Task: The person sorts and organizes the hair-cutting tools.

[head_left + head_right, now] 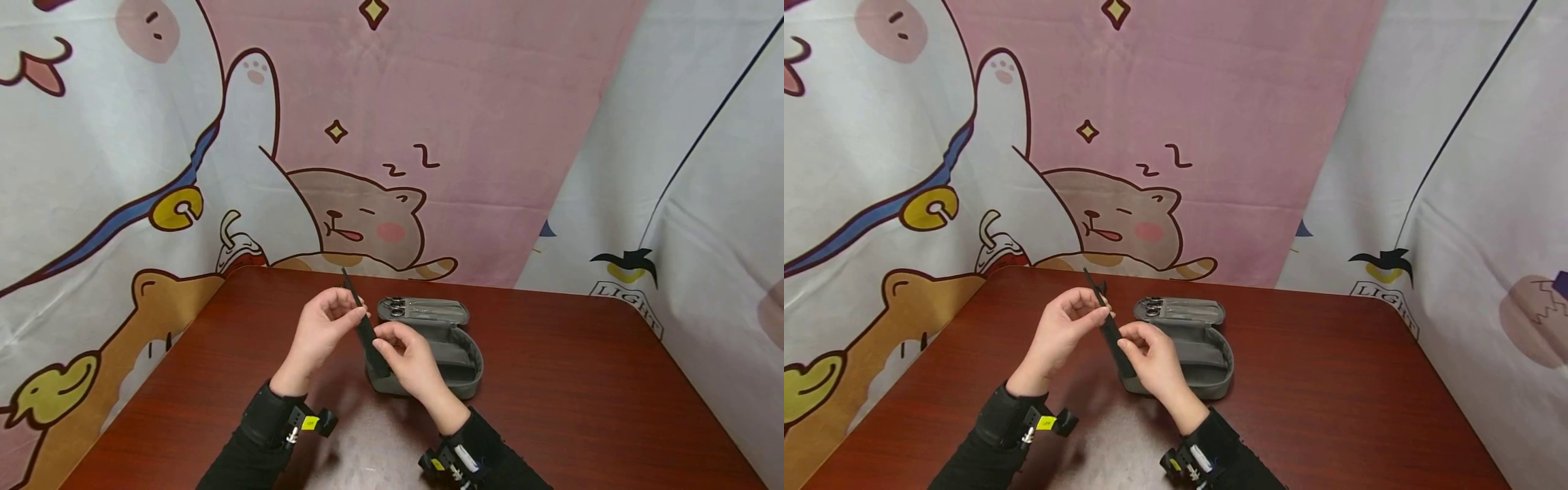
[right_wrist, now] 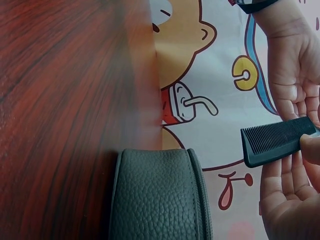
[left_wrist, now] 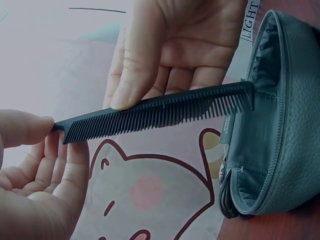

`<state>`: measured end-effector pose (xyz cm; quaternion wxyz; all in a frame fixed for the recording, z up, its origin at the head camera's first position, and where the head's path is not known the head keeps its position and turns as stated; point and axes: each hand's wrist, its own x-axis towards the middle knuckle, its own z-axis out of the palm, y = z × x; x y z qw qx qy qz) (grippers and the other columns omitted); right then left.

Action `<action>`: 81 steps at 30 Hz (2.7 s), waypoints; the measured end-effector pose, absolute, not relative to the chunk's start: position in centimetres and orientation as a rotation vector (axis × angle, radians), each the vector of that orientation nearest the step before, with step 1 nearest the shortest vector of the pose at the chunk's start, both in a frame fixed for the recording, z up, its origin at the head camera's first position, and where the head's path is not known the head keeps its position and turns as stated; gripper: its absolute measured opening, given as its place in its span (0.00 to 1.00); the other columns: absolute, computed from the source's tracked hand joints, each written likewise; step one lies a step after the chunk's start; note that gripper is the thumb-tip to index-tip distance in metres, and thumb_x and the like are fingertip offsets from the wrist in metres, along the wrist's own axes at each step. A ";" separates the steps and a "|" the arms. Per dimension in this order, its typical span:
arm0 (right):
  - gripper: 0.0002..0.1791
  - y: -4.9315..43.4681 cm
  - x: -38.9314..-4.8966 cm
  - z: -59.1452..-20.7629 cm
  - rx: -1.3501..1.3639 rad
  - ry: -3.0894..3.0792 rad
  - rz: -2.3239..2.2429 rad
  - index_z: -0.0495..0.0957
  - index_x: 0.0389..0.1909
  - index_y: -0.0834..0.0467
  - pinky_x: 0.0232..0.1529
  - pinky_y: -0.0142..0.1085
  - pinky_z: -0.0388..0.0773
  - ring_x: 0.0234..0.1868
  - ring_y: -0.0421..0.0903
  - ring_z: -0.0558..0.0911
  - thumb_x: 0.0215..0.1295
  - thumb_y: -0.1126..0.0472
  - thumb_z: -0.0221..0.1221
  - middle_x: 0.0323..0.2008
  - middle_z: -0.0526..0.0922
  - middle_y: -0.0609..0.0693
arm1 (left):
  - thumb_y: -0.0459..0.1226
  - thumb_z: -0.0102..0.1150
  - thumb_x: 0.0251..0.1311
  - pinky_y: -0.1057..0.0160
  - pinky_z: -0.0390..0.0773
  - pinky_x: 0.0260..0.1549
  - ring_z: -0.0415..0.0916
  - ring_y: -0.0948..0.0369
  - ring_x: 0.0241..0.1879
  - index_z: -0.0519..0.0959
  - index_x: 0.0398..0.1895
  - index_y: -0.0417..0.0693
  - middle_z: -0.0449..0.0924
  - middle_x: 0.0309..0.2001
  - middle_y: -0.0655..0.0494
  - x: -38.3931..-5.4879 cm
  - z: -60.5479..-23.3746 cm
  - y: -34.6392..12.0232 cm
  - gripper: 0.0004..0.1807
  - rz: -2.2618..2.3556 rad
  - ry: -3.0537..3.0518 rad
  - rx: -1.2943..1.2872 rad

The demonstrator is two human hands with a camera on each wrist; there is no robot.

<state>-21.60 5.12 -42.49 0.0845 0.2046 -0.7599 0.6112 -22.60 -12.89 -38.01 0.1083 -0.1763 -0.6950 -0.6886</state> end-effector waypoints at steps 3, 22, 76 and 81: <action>0.06 5.4 -21.6 -42.4 0.612 -2.282 1.784 0.83 0.42 0.60 0.35 0.33 0.75 0.35 0.45 0.78 0.66 0.68 0.63 0.35 0.83 0.50 | 0.28 0.65 0.61 0.56 0.79 0.35 0.79 0.55 0.33 0.79 0.40 0.32 0.81 0.34 0.43 -22.6 -38.1 -12.8 0.08 -2.040 -2.038 -0.520; 0.06 9.8 -23.3 -42.4 0.573 -2.313 1.516 0.83 0.41 0.58 0.36 0.34 0.76 0.35 0.43 0.78 0.65 0.67 0.64 0.37 0.82 0.48 | 0.32 0.70 0.57 0.63 0.79 0.40 0.81 0.52 0.45 0.77 0.56 0.41 0.83 0.47 0.43 -23.6 -40.9 -13.2 0.22 -1.891 -2.266 -0.382; 0.06 15.6 -26.7 -41.9 0.696 -2.586 1.004 0.83 0.40 0.58 0.47 0.49 0.78 0.44 0.51 0.81 0.64 0.68 0.64 0.42 0.83 0.52 | 0.40 0.73 0.54 0.51 0.79 0.41 0.80 0.49 0.45 0.78 0.55 0.34 0.81 0.49 0.42 -27.9 -43.3 -11.8 0.28 -1.006 -2.979 -0.428; 0.05 15.6 -26.9 -41.8 0.713 -2.612 0.976 0.83 0.39 0.57 0.48 0.48 0.78 0.45 0.51 0.81 0.64 0.67 0.64 0.43 0.83 0.51 | 0.37 0.72 0.55 0.57 0.79 0.34 0.79 0.57 0.34 0.83 0.43 0.38 0.83 0.41 0.49 -28.4 -43.3 -11.8 0.15 -1.003 -3.000 -0.457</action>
